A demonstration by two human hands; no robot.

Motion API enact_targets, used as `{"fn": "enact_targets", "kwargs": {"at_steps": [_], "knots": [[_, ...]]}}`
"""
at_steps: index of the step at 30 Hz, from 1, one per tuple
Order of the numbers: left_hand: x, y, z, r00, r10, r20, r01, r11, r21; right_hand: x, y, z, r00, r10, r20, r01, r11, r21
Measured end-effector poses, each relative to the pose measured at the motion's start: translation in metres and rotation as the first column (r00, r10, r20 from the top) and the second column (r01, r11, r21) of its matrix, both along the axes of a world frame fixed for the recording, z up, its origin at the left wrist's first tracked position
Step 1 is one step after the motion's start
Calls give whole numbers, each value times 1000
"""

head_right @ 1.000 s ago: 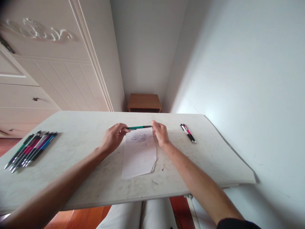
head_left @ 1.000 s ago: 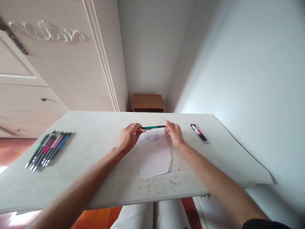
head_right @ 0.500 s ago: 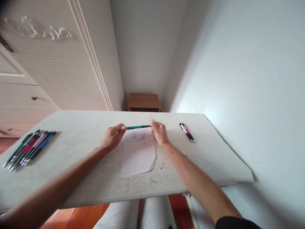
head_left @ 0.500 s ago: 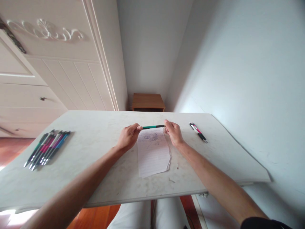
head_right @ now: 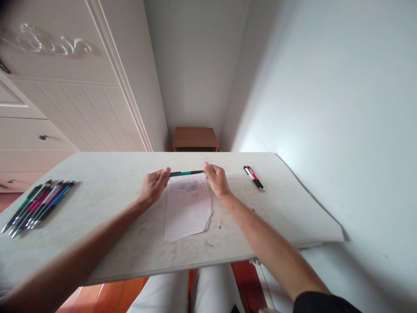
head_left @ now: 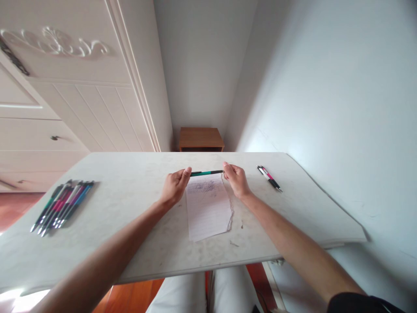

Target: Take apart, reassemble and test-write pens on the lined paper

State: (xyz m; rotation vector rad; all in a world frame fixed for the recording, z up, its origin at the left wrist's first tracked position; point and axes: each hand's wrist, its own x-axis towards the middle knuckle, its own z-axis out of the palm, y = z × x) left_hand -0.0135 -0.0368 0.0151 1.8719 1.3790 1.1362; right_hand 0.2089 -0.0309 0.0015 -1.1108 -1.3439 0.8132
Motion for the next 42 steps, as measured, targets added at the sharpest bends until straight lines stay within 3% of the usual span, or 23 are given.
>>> {"fn": "enact_targets", "kwargs": {"at_steps": [6,14,21,28,32,36,42], "knots": [[3,4,-2,973,65,219,-42,993,-110,-8,-9,4,997,31,68,-33,999,21],[5,-5,-3,980,-106,167,104,994,19,-2,0,2,998,-65,9,65,998,12],[6,4,-8,988,-30,149,5,987,163,1,2,4,997,-74,-33,74,997,-6],[3,1,-2,997,-8,74,3,998,70,0,2,3,998,-51,-49,50,999,-18],[3,1,-5,985,-21,172,23,1000,-10,-1,3,3,997,-40,-62,39,999,-16],[2,2,-4,961,-53,271,39,998,57,0,4,2,996,-65,-68,64,998,-20],[1,6,-9,973,-67,221,34,988,152,2,6,2,991,-92,-92,89,995,-41]]}}
